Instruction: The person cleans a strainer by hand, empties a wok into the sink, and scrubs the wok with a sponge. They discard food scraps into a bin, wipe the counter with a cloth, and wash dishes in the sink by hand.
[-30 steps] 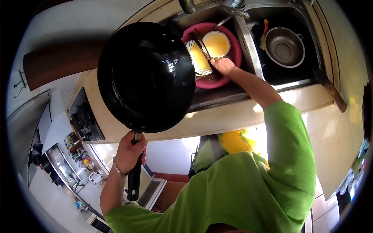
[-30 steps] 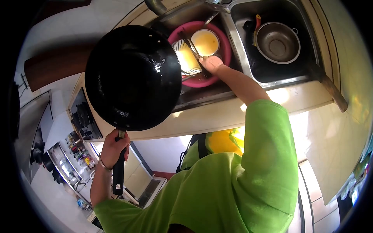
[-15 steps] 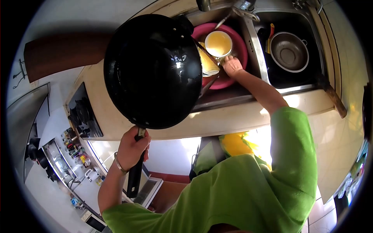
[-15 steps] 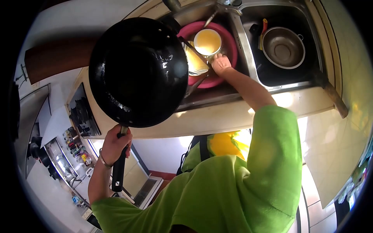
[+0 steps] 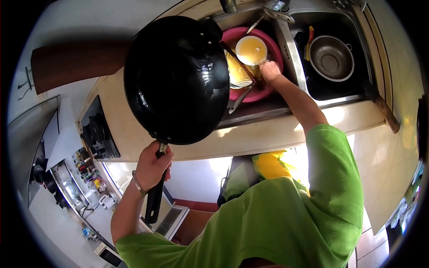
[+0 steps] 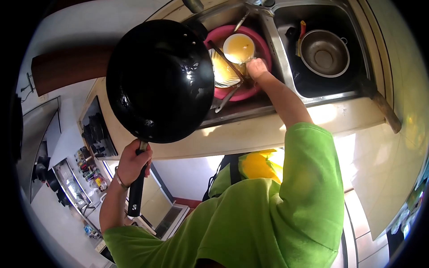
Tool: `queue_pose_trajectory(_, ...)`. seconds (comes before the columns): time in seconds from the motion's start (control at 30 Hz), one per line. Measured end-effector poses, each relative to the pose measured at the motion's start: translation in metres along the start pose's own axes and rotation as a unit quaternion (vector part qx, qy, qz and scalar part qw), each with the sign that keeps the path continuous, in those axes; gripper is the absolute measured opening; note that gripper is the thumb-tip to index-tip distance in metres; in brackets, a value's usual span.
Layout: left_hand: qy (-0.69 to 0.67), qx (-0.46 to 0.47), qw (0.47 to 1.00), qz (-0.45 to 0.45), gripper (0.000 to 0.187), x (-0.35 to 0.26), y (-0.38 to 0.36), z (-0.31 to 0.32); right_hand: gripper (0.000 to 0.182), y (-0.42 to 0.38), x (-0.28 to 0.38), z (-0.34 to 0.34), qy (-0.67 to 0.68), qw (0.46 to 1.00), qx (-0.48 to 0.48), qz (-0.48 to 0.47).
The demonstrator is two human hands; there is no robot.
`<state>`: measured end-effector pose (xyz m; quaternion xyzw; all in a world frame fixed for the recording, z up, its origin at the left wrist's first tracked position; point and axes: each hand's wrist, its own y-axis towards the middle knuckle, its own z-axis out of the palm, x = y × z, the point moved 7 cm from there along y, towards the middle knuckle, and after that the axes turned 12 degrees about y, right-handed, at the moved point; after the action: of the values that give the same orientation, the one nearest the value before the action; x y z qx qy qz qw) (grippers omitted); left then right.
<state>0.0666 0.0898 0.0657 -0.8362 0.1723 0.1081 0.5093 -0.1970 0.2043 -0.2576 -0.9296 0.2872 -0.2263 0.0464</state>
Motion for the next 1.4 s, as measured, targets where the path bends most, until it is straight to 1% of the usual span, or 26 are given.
queue_pose_trajectory(0.07,0.022,-0.008,1.0,-0.005,0.008,0.001,-0.002,0.001,0.016,-0.009,0.004,0.008,-0.008,1.0,-0.003,0.029)
queue_pose_trajectory(0.13,0.041,-0.02,0.999,-0.001,0.008,-0.003,-0.001,-0.001,0.016,-0.021,0.03,0.014,-0.062,0.987,0.127,-0.076)
queue_pose_trajectory(0.2,0.084,-0.039,0.996,0.004,0.008,-0.006,-0.004,0.0,0.017,-0.008,0.012,-0.006,-0.038,0.998,0.044,0.001)
queue_pose_trajectory(0.27,0.099,-0.056,0.993,-0.001,0.009,-0.005,-0.007,0.001,0.017,-0.006,0.008,0.002,-0.054,0.998,0.013,-0.004)
queue_pose_trajectory(0.33,0.116,-0.074,0.99,0.0,0.009,-0.004,-0.006,0.0,0.016,-0.018,0.028,0.017,-0.078,0.984,0.122,-0.102)
queue_pose_trajectory(0.47,0.133,-0.084,0.987,0.016,0.009,-0.002,-0.005,0.006,0.016,-0.007,0.008,0.007,-0.081,0.995,0.046,-0.03)
queue_pose_trajectory(0.53,0.131,-0.087,0.987,0.017,0.01,-0.003,-0.004,0.005,0.016,-0.023,0.033,0.004,-0.029,0.983,0.159,-0.086)
queue_pose_trajectory(0.6,0.132,-0.087,0.987,0.014,0.01,-0.002,-0.004,0.008,0.017,-0.005,0.005,-0.002,-0.053,0.995,0.078,-0.031)
queue_pose_trajectory(0.67,0.127,-0.088,0.988,0.01,0.01,0.0,-0.006,0.01,0.018,0.005,-0.012,-0.011,0.038,0.998,-0.003,0.044)
queue_pose_trajectory(0.7,0.125,-0.089,0.988,0.01,0.01,0.001,-0.005,0.011,0.018,0.0,-0.001,-0.019,0.011,0.999,-0.03,-0.018)
queue_pose_trajectory(0.73,0.125,-0.087,0.988,0.01,0.01,0.001,-0.006,0.013,0.018,-0.011,0.008,-0.027,0.01,0.999,-0.029,-0.017)
queue_pose_trajectory(0.8,0.125,-0.096,0.987,0.006,0.01,0.002,-0.007,0.014,0.019,-0.024,0.026,-0.023,-0.011,0.993,0.111,-0.021)
queue_pose_trajectory(0.83,0.124,-0.098,0.987,0.007,0.01,0.004,-0.007,0.015,0.02,-0.027,0.03,0.0,-0.022,0.98,0.185,-0.071)
queue_pose_trajectory(0.87,0.118,-0.098,0.988,0.012,0.01,0.005,-0.007,0.016,0.02,-0.018,0.024,0.013,-0.024,0.98,0.184,-0.074)
queue_pose_trajectory(0.93,0.111,-0.1,0.989,0.012,0.01,0.007,-0.008,0.017,0.022,0.003,0.002,0.02,0.012,0.995,0.091,0.035)
queue_pose_trajectory(0.97,0.116,-0.104,0.988,0.013,0.01,0.006,-0.009,0.018,0.023,-0.005,0.011,0.031,-0.09,0.991,0.093,-0.034)
queue_pose_trajectory(1.0,0.12,-0.107,0.987,0.015,0.01,0.006,-0.009,0.018,0.021,-0.013,0.018,0.027,-0.03,0.99,0.14,-0.007)
queue_pose_trajectory(1.07,0.134,-0.106,0.985,0.03,0.01,0.007,-0.008,0.018,0.021,-0.011,0.015,0.017,-0.029,0.986,0.162,0.008)
queue_pose_trajectory(1.13,0.148,-0.104,0.983,0.043,0.01,0.008,-0.008,0.019,0.023,-0.007,0.005,-0.008,0.07,0.987,0.131,0.061)
queue_pose_trajectory(1.17,0.147,-0.103,0.983,0.039,0.01,0.009,-0.008,0.02,0.028,-0.013,0.014,-0.031,0.184,0.959,0.213,0.027)
queue_pose_trajectory(1.2,0.147,-0.103,0.983,0.036,0.011,0.01,-0.008,0.02,0.028,-0.011,-0.004,-0.031,0.326,0.925,0.165,0.1)
queue_pose_trajectory(1.23,0.145,-0.102,0.983,0.037,0.011,0.012,-0.009,0.019,0.029,-0.017,-0.006,-0.026,0.549,0.809,0.171,0.124)
queue_pose_trajectory(1.27,0.132,-0.098,0.986,0.038,0.011,0.015,-0.008,0.019,0.031,-0.019,-0.004,-0.024,0.737,0.641,0.164,0.139)
queue_pose_trajectory(1.3,0.119,-0.094,0.988,0.04,0.011,0.018,-0.007,0.02,0.031,-0.02,-0.001,-0.026,0.734,0.645,0.163,0.137)
queue_pose_trajectory(1.37,0.107,-0.088,0.99,0.033,0.011,0.024,-0.006,0.021,0.04,-0.028,0.005,-0.017,0.893,0.364,0.103,0.245)
queue_pose_trajectory(1.4,0.098,-0.082,0.992,0.024,0.011,0.026,-0.006,0.021,0.038,-0.02,-0.01,0.013,0.898,0.358,0.064,0.248)
